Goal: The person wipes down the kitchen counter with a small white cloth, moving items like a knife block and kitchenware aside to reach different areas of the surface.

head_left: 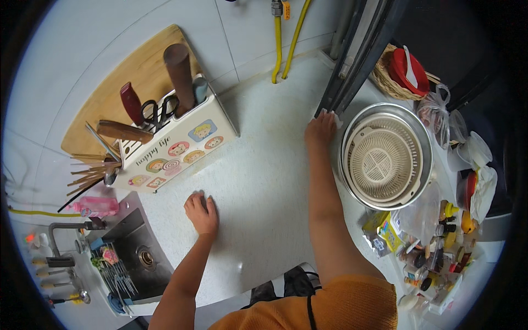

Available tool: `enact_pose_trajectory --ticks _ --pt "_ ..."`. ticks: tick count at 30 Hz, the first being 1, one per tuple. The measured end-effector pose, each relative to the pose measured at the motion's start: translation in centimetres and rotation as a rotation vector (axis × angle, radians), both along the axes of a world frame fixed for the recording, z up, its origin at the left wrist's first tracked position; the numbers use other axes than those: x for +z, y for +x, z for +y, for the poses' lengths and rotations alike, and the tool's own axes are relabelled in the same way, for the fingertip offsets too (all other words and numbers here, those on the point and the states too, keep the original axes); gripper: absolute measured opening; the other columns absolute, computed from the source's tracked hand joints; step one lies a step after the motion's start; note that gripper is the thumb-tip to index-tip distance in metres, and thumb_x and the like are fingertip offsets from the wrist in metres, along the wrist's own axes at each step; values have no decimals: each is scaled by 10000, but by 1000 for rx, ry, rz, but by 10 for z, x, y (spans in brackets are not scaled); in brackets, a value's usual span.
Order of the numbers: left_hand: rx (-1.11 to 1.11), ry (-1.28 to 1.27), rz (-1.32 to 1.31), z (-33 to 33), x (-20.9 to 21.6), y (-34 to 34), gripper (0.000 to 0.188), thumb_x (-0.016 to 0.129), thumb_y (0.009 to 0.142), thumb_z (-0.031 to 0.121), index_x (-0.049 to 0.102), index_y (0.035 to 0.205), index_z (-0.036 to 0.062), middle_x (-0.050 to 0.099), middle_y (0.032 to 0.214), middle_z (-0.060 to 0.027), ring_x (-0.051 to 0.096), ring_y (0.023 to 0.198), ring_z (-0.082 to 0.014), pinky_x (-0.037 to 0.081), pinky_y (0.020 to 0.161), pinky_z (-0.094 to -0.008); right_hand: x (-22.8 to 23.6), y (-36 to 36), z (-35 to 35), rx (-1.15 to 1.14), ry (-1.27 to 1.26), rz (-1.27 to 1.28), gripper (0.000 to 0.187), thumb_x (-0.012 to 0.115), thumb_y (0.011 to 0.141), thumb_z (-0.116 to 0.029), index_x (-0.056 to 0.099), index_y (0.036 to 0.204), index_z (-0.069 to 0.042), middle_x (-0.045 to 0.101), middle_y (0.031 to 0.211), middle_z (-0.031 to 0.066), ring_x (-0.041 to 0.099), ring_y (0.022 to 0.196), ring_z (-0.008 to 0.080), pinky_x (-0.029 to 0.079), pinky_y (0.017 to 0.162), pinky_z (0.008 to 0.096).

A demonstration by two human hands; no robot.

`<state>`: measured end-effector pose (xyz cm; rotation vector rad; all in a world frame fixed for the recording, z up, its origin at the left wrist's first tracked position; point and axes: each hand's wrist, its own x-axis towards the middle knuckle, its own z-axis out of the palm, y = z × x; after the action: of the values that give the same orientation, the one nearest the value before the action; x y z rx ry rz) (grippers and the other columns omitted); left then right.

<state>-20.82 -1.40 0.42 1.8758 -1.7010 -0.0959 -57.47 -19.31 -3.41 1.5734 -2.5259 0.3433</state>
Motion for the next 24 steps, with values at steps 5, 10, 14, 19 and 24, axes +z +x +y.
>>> enact_pose_trajectory --ticks 5,10,14,19,24 --pt "-6 -2 24 -2 -4 3 270 572 823 187 540 1032 20 514 1088 -173 438 1061 -345 340 904 -446 -4 7 63 -49 -104 6 465 398 907 -202 355 1318 11 386 1356 235 306 1295 367 234 1072 450" --pt "-4 -31 55 -2 -7 3 277 576 826 206 549 1041 33 517 1101 -157 438 1077 -334 343 903 -442 21 52 166 166 -74 -5 444 458 881 -142 407 1278 52 396 1337 255 351 1263 381 267 1064 445" --pt "14 -25 82 2 0 2 276 575 831 216 553 1044 43 511 1117 -142 433 1096 -322 342 907 -442 24 78 250 358 -2 -19 465 473 882 -142 385 1293 57 365 1357 256 325 1281 378 271 1062 434" --pt "37 0 86 0 -4 1 272 565 836 219 554 1046 47 508 1128 -139 433 1101 -321 339 910 -444 37 81 246 388 59 -68 531 531 841 -115 354 1315 45 319 1390 236 312 1281 387 276 1049 444" --pt "20 -22 98 -1 -4 5 273 558 831 205 553 1044 33 511 1119 -156 439 1090 -335 336 905 -451 13 50 137 231 -112 26 500 513 844 -172 401 1270 65 389 1318 283 353 1246 409 279 1043 462"
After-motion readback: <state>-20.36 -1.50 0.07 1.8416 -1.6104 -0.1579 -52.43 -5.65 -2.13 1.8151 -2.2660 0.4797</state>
